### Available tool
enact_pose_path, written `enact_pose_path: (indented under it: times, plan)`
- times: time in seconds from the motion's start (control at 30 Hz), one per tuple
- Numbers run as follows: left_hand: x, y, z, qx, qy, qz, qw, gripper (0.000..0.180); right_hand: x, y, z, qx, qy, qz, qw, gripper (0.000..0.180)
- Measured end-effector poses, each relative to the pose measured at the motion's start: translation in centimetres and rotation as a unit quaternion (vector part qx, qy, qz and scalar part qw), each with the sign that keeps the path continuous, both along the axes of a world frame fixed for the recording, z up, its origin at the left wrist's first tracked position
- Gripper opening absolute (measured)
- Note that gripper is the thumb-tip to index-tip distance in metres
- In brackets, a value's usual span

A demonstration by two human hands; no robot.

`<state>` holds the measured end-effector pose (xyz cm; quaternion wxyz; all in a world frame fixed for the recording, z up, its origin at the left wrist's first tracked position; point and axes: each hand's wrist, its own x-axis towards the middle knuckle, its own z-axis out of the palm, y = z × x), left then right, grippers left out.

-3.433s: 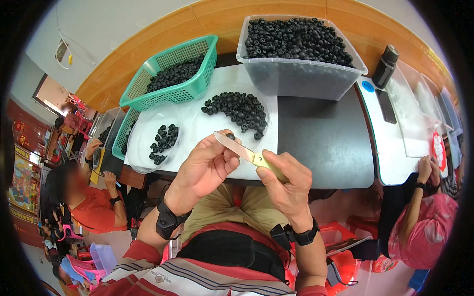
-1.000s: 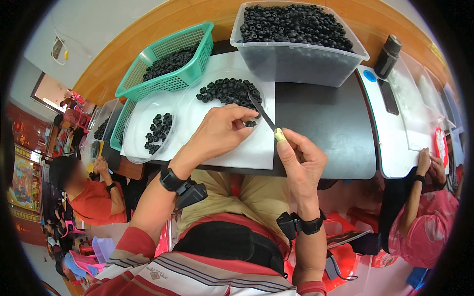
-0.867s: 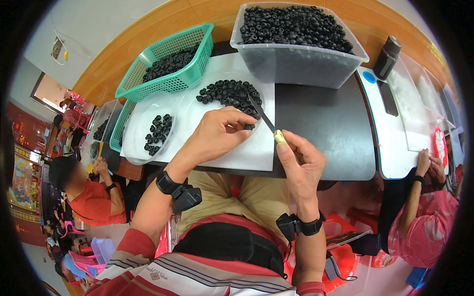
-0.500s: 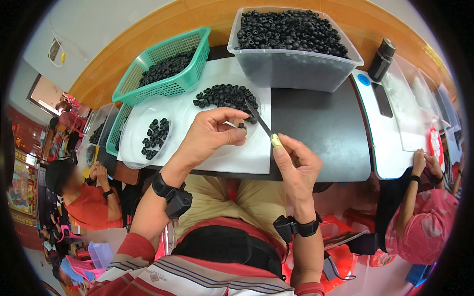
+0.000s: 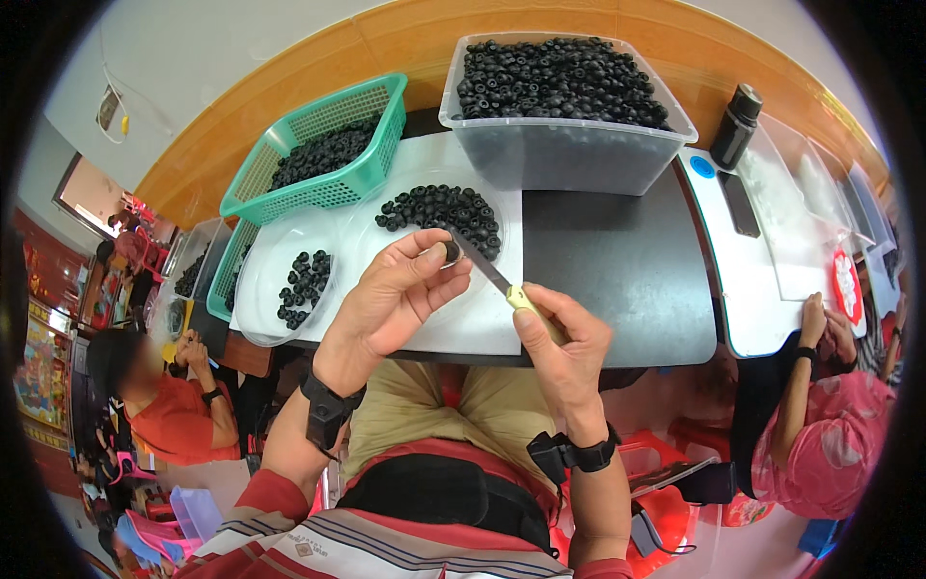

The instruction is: Trim excess material from black rubber/plastic components using a small utility knife.

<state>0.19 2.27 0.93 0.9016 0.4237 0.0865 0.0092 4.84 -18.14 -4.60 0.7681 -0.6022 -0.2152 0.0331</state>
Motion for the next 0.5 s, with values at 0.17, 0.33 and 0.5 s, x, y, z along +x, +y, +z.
enact_pose_path:
  times: [0.17,0.33,0.5]
  plan:
    - [-0.1,-0.2,-1.1,-0.089,-0.012,-0.017,0.996,0.022,0.1,0.1,0.2,-0.039,-0.069,0.022,0.997,0.028]
    - [-0.4,-1.4,-0.6,-0.105,-0.004,0.0,0.995,0.021,0.3,0.1,0.2,-0.048,-0.113,0.005,0.992,0.027]
    - [-0.6,-1.6,-1.1,-0.12,-0.011,-0.005,0.993,0.021,0.5,0.3,-0.3,-0.046,-0.159,-0.012,0.986,0.027]
